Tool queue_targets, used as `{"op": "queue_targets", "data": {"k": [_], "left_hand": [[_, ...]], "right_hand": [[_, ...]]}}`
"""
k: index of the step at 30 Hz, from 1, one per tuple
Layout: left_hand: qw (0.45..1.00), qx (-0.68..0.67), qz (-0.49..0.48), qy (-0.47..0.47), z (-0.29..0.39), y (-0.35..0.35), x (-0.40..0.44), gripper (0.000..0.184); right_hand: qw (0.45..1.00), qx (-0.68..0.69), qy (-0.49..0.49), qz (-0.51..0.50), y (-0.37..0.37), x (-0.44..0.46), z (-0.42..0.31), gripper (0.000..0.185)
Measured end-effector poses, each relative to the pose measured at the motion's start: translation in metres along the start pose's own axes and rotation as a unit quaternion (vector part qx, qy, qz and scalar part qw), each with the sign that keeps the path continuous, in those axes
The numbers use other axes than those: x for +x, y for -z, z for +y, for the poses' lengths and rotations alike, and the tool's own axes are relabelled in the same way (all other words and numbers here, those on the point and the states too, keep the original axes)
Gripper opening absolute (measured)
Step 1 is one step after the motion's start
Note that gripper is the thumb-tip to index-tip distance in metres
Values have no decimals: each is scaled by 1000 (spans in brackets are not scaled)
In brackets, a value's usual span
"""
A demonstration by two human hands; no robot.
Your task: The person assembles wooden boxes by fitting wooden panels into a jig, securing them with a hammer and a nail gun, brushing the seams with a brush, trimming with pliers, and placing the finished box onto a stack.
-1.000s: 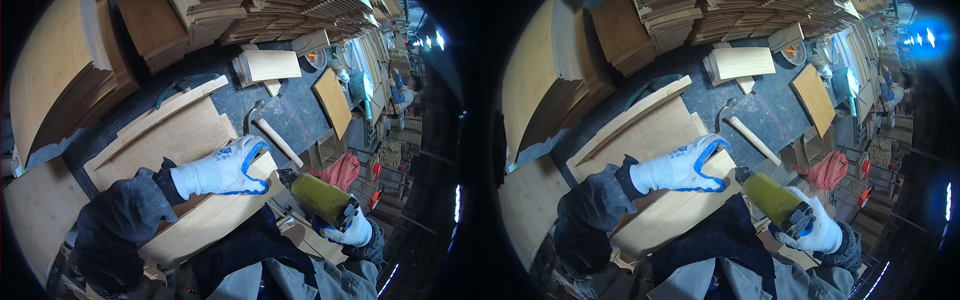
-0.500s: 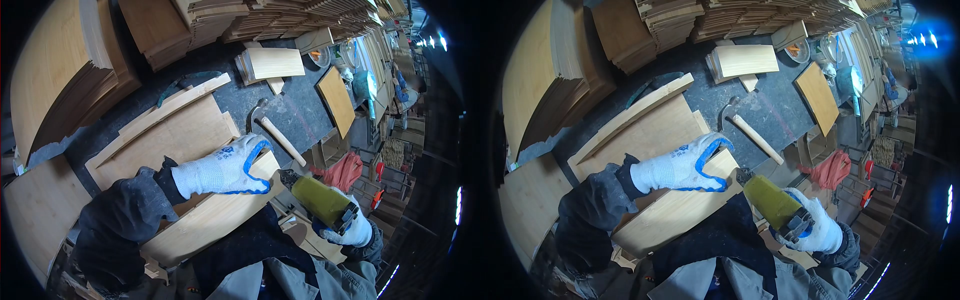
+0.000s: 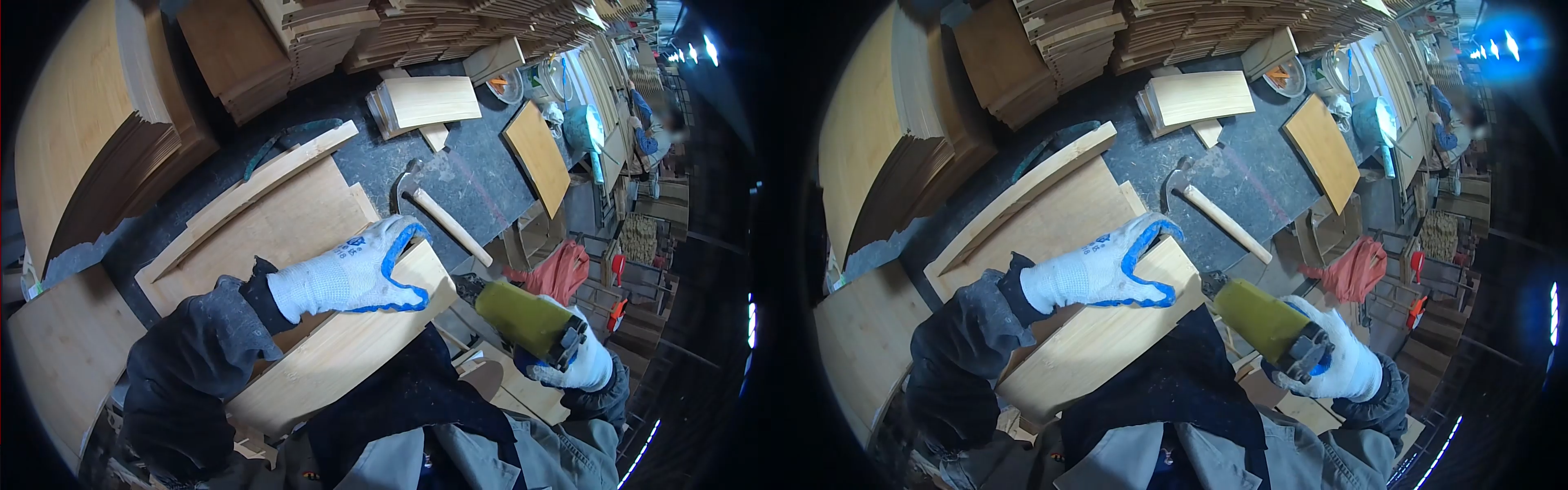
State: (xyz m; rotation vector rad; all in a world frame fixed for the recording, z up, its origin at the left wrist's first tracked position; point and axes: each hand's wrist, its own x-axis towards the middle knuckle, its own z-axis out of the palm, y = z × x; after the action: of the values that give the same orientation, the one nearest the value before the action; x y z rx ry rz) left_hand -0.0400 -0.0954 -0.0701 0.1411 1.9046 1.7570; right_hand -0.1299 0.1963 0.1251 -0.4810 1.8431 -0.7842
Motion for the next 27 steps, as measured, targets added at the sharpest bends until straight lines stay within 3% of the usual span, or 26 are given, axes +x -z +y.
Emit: {"op": "queue_targets", "data": {"k": [3, 16, 27], "left_hand": [[1000, 7, 17, -1, -5, -4, 0, 113], [999, 10, 29, 15, -5, -5, 0, 105], [999, 20, 25, -6, -6, -4, 2, 113]], "right_hand": [[995, 83, -28, 47, -5, -10, 6, 70], [1000, 13, -16, -1, -6, -4, 4, 65], [999, -35, -9, 4, -13, -6, -4, 62]]}}
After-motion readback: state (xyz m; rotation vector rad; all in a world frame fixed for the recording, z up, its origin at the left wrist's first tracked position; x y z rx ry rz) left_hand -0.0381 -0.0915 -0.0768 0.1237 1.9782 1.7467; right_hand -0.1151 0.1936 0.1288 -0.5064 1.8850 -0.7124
